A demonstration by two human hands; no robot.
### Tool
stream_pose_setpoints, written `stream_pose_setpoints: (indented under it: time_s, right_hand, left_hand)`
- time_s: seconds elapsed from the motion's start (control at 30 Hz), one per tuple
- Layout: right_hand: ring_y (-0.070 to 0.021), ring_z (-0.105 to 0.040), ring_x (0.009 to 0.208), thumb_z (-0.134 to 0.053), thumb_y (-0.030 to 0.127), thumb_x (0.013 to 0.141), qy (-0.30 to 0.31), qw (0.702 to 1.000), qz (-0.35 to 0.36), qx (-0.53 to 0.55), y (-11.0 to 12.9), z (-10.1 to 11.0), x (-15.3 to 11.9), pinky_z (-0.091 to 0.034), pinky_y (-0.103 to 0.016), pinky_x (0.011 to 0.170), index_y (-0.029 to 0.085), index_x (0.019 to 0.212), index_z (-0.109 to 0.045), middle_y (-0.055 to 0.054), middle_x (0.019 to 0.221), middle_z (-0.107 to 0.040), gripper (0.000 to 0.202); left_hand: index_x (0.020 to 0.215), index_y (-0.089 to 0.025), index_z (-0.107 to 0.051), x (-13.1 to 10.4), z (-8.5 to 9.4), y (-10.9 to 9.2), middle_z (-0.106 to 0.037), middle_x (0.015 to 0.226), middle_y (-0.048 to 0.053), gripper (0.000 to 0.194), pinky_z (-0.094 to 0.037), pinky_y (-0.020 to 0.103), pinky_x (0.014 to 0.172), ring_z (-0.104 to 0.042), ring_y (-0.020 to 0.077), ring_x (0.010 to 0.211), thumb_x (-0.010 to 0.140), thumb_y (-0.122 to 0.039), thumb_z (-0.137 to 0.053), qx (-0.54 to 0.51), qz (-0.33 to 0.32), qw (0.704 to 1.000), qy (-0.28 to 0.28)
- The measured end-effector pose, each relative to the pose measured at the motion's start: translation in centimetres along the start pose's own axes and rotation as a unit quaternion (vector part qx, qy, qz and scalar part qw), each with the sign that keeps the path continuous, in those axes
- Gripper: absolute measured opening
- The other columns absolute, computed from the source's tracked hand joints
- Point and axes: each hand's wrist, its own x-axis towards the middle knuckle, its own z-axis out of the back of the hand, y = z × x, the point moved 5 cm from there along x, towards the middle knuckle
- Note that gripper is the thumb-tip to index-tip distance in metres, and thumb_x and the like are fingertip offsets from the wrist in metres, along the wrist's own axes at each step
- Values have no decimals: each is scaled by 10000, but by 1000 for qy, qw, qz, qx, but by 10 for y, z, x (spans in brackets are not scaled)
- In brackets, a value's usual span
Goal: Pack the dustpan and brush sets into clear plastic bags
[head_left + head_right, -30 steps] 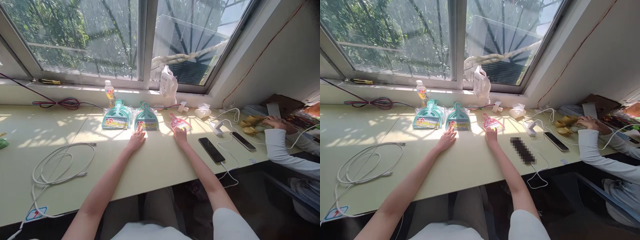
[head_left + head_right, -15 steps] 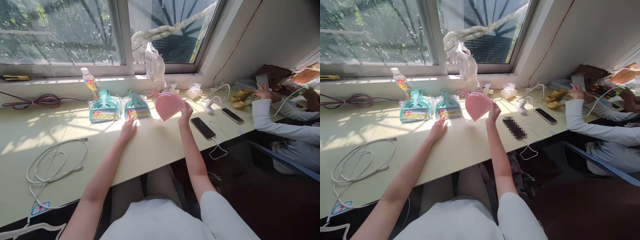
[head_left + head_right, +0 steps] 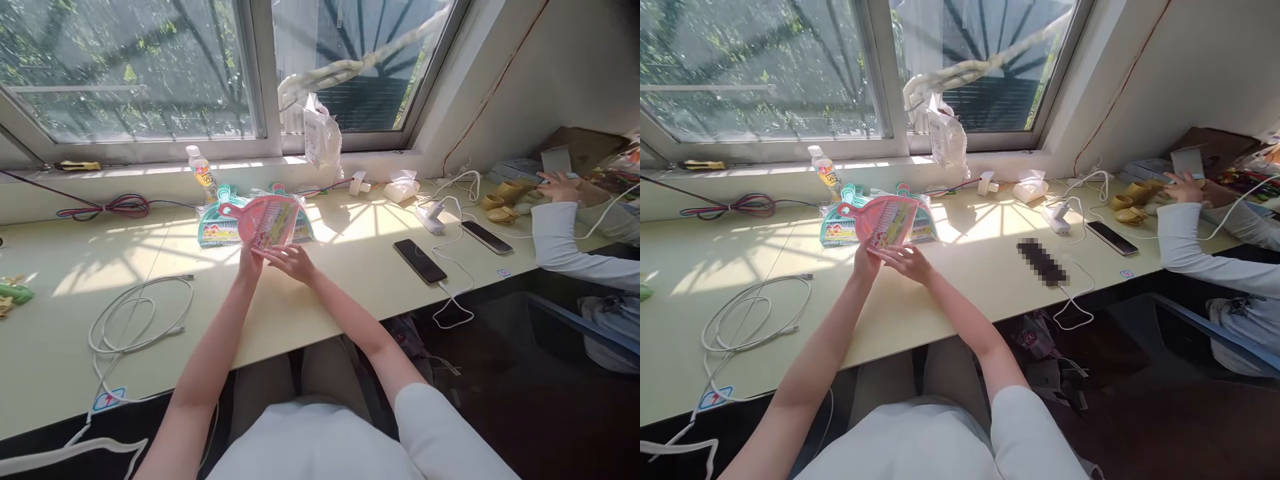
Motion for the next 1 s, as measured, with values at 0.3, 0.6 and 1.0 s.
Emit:
stream_pose_setpoints:
  time_s: [0.3,0.6,1.0]
  right_hand:
    - [-210,-685,934,-345,543,1015,-197,929,-247,195,-60,10,-11,-530,-357,865,202,1083,-658,-101,1102,-718,468]
    - [-217,-714,921,-904,447,562,-273,733,-330,529,-105,-17,-13,-587,-416,919,232,1002,-552,1,877,-738,603]
    - [-215,-710,900,-890,337,606,-252,683,-301,615,-99,-19,-12,-592,-413,892,261,1111,-585,4,941,-744,595]
  left_hand:
    - [1093,-159,-667,8,20,10,-728,1109,95,343,-552,369,928,-654,263,1136,797,-331,-686,0,50,998,30]
    - [1265,-182,-639,-5,4,11,-696,1238,74,405,-499,430,1032,-559,309,1287,935,-392,-538,-45,81,993,78]
    - [1349,-240,-594,-8,-8,8,-628,1357,53,513,-444,441,1113,-490,281,1361,934,-531,-516,-17,76,986,149]
